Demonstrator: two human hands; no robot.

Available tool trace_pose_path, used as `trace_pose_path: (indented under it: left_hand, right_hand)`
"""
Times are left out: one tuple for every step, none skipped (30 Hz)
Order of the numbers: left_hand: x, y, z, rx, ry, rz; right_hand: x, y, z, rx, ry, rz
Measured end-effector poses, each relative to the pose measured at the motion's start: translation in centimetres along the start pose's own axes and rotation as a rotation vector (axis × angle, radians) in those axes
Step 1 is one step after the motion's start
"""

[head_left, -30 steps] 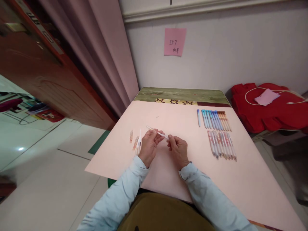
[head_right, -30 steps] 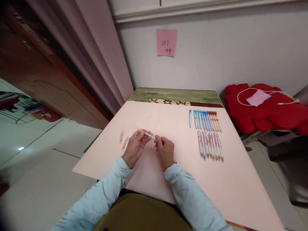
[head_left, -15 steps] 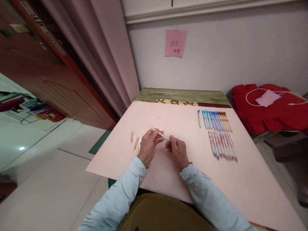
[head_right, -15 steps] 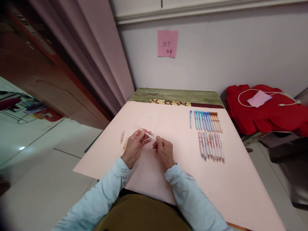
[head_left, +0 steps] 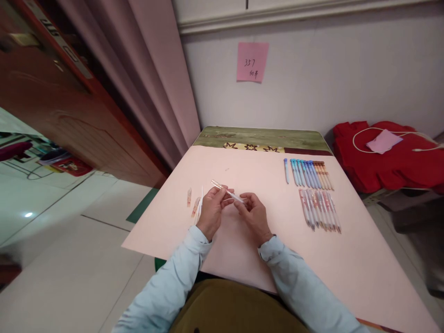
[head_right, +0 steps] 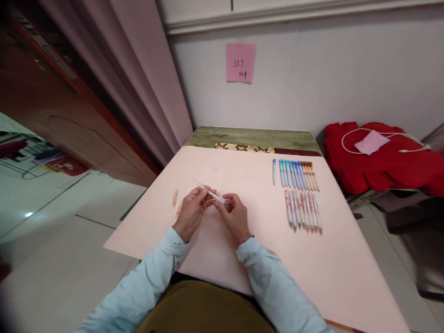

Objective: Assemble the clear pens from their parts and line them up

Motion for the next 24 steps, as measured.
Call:
trace_pose_path:
  left_hand:
    - [-0.01, 0.01, -0.02, 0.006, 0.0, 0.001]
    - [-0.03, 0.02, -0.03, 0.017, -0.001, 0.003]
    - [-0.06, 0.03, -0.03, 0.031, -0.003, 0.003]
    - [-0.08, 0.03, -0.01, 0.047, -0.007, 0.004]
    - [-0.11, 0.03, 0.01, 0.059, -0.011, 0.004]
    - [-0.14, 0.03, 0.03, 0.069, -0.014, 0.005]
    - [-0.15, 0.03, 0.03, 0.075, -0.016, 0.006]
    - [-0.15, 0.03, 0.02, 0.078, -0.016, 0.007]
    - [-0.15, 0.03, -0.01, 0.08, -0.014, 0.01]
    - [-0.12, 0.04, -0.06, 0.081, -0.012, 0.011]
    - [-0.09, 0.04, -0.11, 0.084, -0.01, 0.013]
    - [-0.06, 0.04, -0.15, 0.088, -0.011, 0.015]
    - [-0.02, 0.04, -0.19, 0.093, -0.011, 0.018]
    - [0.01, 0.04, -0.24, 0.098, -0.009, 0.021]
    - [0.03, 0.03, -0.29, 0.103, -0.006, 0.021]
    - [0.04, 0.03, -0.33, 0.107, -0.001, 0.023]
    - [0.03, 0.03, -0.38, 0.109, 0.006, 0.023]
    - [0.02, 0.02, -0.41, 0.111, 0.012, 0.022]
    - [0.0, 0.01, -0.42, 0.111, 0.015, 0.021]
    - [-0.02, 0.01, -0.41, 0.112, 0.015, 0.021]
    - [-0.04, 0.01, -0.39, 0.113, 0.012, 0.023]
    - [-0.05, 0.0, -0.36, 0.115, 0.008, 0.024]
    - [-0.06, -0.01, -0.34, 0.118, 0.004, 0.025]
    - [-0.06, -0.03, -0.32, 0.119, -0.002, 0.027]
  right_hand:
    - [0.02, -0.06, -0.06, -0.002, 0.012, -0.019]
    - [0.02, -0.05, -0.06, -0.001, 0.01, -0.022]
    - [0.02, 0.03, 0.0, 0.001, -0.005, -0.007]
    - [0.01, 0.16, 0.1, 0.004, -0.025, 0.019]
    - [-0.02, 0.27, 0.2, 0.003, -0.047, 0.045]
    - [-0.04, 0.32, 0.28, -0.002, -0.061, 0.062]
    - [-0.05, 0.3, 0.29, -0.01, -0.062, 0.064]
    - [-0.06, 0.19, 0.23, -0.021, -0.05, 0.049]
    - [-0.05, 0.04, 0.14, -0.032, -0.031, 0.025]
    - [-0.05, -0.09, 0.05, -0.04, -0.016, 0.002]
    - [-0.04, -0.16, -0.01, -0.042, -0.008, -0.011]
    - [-0.04, -0.15, -0.02, -0.039, -0.012, -0.01]
    - [-0.04, -0.07, 0.02, -0.035, -0.029, 0.003]
    - [-0.05, 0.05, 0.09, -0.029, -0.049, 0.021]
    - [-0.06, 0.16, 0.18, -0.025, -0.071, 0.039]
    - [-0.07, 0.23, 0.24, -0.021, -0.082, 0.048]
    - [-0.07, 0.23, 0.25, -0.02, -0.079, 0.044]
    - [-0.06, 0.17, 0.21, -0.022, -0.064, 0.029]
    - [-0.04, 0.09, 0.18, -0.028, -0.047, 0.01]
    - [-0.03, 0.02, 0.16, -0.036, -0.033, -0.006]
    - [-0.02, -0.03, 0.14, -0.043, -0.019, -0.016]
    - [-0.01, -0.05, 0.14, -0.046, -0.011, -0.016]
    - [-0.01, -0.01, 0.17, -0.043, -0.016, -0.006]
    - [-0.01, 0.05, 0.21, -0.032, -0.027, 0.011]
Point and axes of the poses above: each hand's wrist, its own x-axis towards the middle knuckle, its own z-axis out of the palm, y = z × x, the point moved 5 cm from there along x, towards the middle knuckle, and after that the axes turned 6 degrees about -y, right-handed, at the moved point
